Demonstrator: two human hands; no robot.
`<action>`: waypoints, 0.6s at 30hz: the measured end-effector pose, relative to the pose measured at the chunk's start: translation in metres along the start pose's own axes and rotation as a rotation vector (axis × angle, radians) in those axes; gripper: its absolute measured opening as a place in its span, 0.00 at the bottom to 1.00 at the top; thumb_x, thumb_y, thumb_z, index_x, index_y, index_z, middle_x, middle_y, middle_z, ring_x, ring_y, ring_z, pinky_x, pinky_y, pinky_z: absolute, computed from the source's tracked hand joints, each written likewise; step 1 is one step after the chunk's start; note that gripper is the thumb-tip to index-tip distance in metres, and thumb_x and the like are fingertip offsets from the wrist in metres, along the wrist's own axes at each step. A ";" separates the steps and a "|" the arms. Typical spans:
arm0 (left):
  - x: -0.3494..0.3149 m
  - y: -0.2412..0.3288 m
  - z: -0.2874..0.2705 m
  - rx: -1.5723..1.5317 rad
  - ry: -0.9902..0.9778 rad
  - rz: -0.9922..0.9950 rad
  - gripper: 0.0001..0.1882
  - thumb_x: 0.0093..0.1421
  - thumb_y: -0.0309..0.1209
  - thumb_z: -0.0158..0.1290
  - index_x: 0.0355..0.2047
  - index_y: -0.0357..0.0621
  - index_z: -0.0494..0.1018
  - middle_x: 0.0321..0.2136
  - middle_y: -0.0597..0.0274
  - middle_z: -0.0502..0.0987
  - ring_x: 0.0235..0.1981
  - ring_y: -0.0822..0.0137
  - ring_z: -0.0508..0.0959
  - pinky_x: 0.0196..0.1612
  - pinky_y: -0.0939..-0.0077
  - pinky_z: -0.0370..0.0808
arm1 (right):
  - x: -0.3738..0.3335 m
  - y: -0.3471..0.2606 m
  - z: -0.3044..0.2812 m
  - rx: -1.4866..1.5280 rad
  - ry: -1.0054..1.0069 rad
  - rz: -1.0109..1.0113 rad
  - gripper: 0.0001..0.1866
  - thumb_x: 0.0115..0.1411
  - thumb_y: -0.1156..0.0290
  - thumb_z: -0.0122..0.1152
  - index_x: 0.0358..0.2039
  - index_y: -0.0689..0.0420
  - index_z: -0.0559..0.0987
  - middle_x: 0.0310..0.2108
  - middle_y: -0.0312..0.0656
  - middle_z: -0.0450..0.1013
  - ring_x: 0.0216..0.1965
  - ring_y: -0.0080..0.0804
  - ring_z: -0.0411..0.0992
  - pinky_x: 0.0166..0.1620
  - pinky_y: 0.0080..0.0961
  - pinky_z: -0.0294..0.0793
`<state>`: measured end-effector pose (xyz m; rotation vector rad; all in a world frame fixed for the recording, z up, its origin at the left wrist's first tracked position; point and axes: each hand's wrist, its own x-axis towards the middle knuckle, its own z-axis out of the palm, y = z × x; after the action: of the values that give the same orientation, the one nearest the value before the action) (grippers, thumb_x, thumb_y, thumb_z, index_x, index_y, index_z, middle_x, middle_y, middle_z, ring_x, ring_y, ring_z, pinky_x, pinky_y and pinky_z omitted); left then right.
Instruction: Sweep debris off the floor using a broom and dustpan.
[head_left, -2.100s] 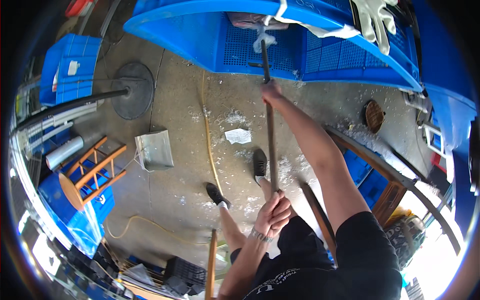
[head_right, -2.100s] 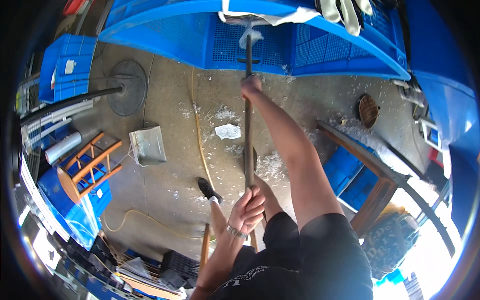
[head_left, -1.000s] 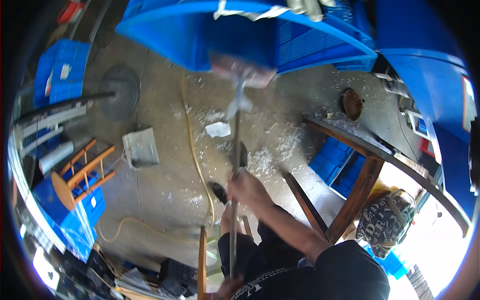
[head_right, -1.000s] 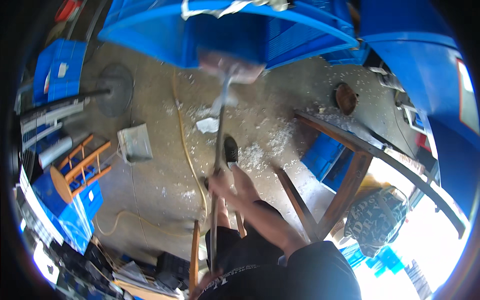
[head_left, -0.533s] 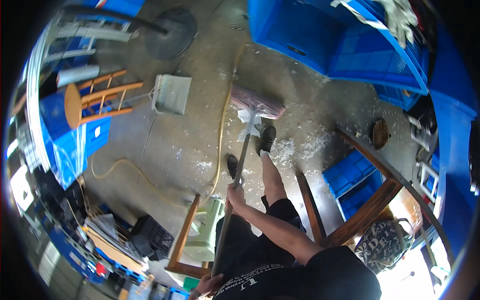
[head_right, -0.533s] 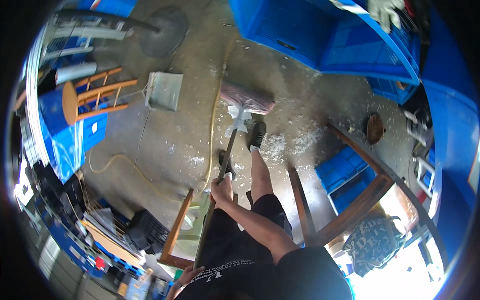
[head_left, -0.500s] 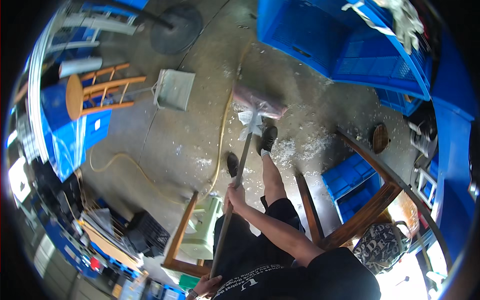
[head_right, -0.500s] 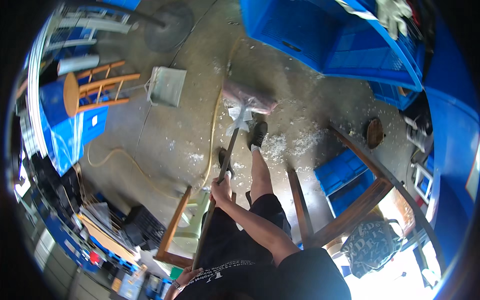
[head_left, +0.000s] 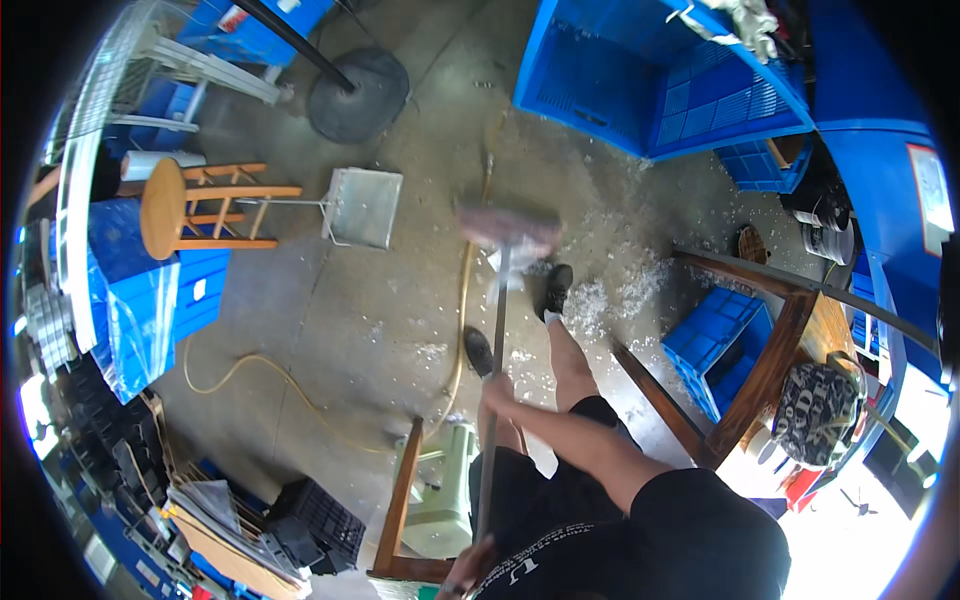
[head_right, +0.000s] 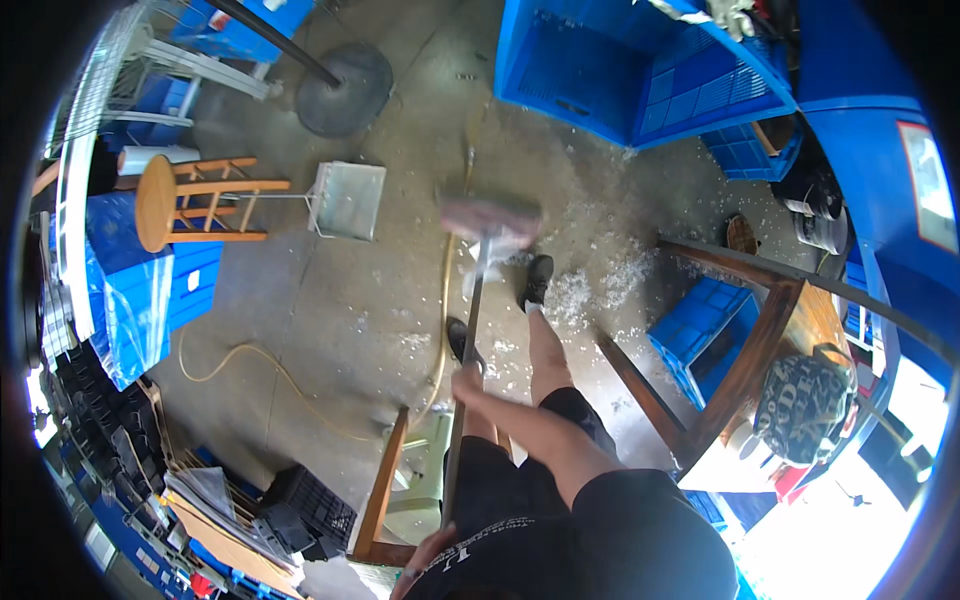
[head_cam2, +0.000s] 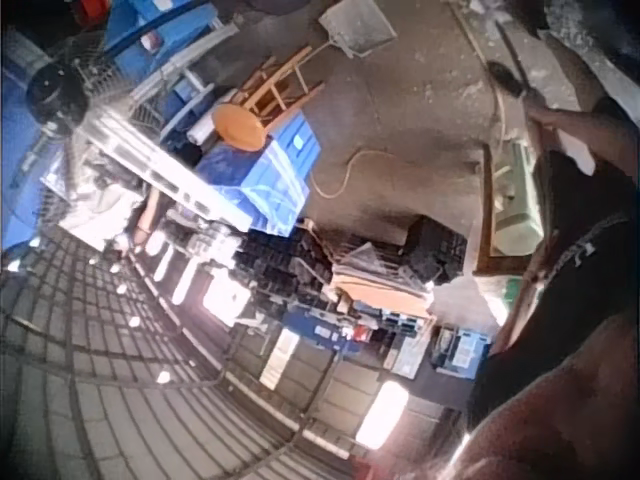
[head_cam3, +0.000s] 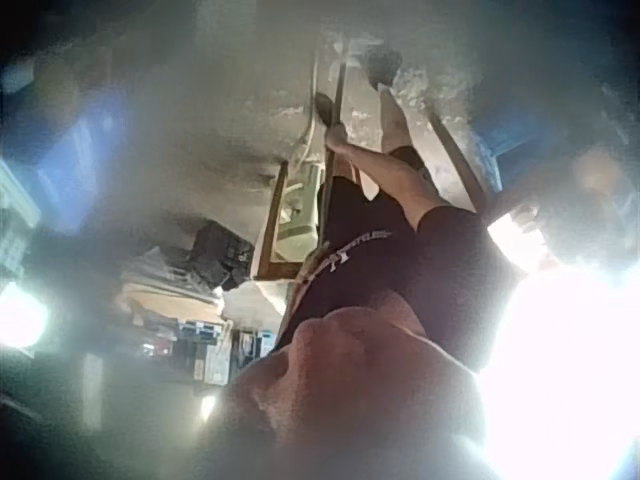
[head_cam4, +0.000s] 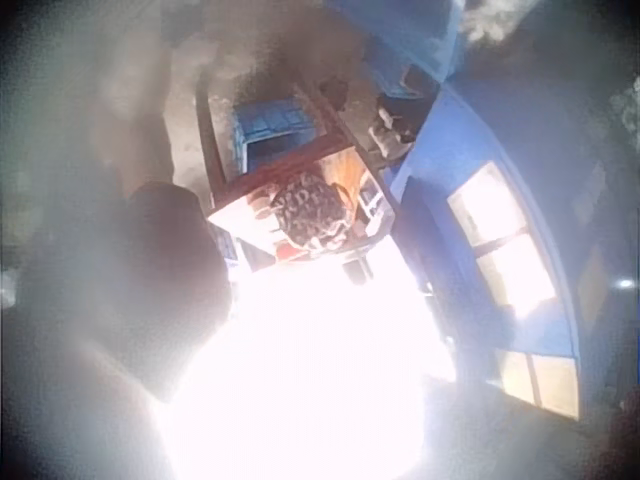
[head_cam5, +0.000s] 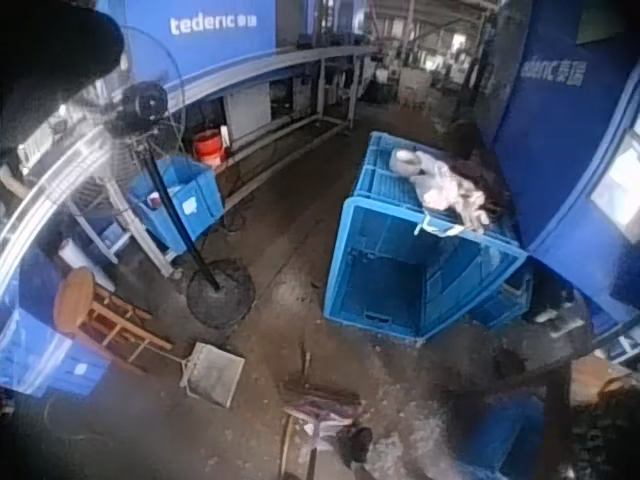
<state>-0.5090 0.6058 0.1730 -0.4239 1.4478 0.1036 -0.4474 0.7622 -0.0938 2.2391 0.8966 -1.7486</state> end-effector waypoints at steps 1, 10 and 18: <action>-0.012 0.007 0.000 0.036 -0.027 0.037 0.15 0.54 0.42 0.40 0.15 0.50 0.59 0.06 0.74 0.56 0.05 0.78 0.56 0.06 0.86 0.49 | 0.002 0.031 0.012 0.020 0.112 0.016 0.18 0.45 0.73 0.44 0.39 0.66 0.64 0.21 0.56 0.68 0.23 0.46 0.69 0.24 0.38 0.68; -0.027 0.009 -0.046 -0.297 -0.179 -0.153 0.14 0.53 0.39 0.42 0.14 0.50 0.61 0.05 0.74 0.57 0.04 0.79 0.57 0.04 0.86 0.52 | -0.048 -0.047 -0.004 0.520 -0.099 -0.130 0.10 0.46 0.68 0.47 0.26 0.60 0.63 0.11 0.40 0.63 0.07 0.29 0.62 0.09 0.25 0.60; -0.003 0.137 0.070 -0.774 -1.086 -0.111 0.11 0.56 0.36 0.36 0.24 0.43 0.61 0.11 0.71 0.55 0.06 0.82 0.53 0.07 0.90 0.53 | 0.078 -0.094 -0.103 0.758 -0.461 -0.154 0.12 0.50 0.63 0.44 0.14 0.55 0.64 0.06 0.36 0.56 0.07 0.26 0.58 0.11 0.22 0.58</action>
<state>-0.4874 0.7569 0.1501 -0.8938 0.2584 0.7030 -0.4034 0.9142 -0.1130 1.9610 0.3324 -2.8794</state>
